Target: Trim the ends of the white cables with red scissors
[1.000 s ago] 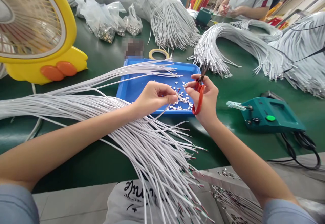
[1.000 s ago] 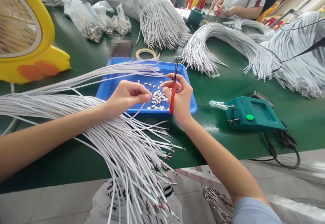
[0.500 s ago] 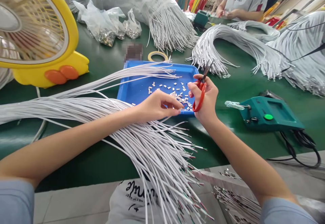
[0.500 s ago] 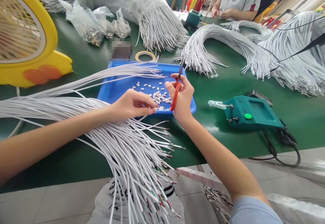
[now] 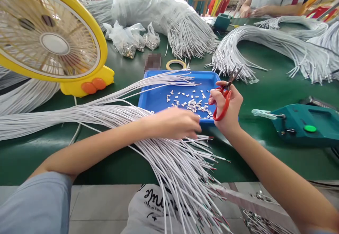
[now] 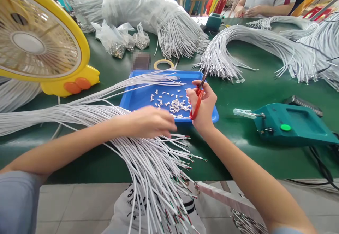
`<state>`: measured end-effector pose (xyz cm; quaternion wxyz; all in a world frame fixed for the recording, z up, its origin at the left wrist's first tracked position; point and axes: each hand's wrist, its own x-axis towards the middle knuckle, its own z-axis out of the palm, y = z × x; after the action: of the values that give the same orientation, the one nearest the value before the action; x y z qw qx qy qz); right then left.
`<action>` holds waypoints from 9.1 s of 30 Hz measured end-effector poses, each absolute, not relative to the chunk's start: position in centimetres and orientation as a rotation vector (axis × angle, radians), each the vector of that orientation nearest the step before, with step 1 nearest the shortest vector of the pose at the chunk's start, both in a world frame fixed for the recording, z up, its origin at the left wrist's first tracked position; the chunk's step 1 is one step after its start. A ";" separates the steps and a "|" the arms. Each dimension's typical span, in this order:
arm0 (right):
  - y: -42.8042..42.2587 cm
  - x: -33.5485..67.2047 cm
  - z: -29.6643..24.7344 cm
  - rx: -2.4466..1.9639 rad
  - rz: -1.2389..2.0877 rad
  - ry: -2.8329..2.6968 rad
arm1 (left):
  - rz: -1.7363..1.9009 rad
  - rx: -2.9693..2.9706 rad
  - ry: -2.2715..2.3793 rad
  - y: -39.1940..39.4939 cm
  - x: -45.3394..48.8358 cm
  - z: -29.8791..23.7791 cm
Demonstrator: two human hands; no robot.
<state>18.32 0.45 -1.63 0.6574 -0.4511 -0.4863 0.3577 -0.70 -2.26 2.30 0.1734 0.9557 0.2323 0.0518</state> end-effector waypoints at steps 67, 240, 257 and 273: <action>-2.3 17.1 -0.9 -0.926 0.781 -1.456 | 0.923 1.473 0.677 -1.3 0.4 -0.5; -3.0 16.4 -1.6 -1.086 0.688 -1.459 | 1.308 1.611 1.139 -2.0 0.7 -0.9; -1.2 17.5 -1.7 -1.006 0.911 -1.377 | 1.255 1.532 0.864 -2.0 0.7 -1.0; -0.3 17.9 -2.3 -1.012 0.739 -1.335 | 1.258 1.570 0.917 -1.8 0.7 -0.9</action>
<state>17.89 -0.30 -2.25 0.6094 -0.4381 -0.5783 0.3199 0.67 -1.81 -0.87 0.4489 0.6345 0.3706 0.5084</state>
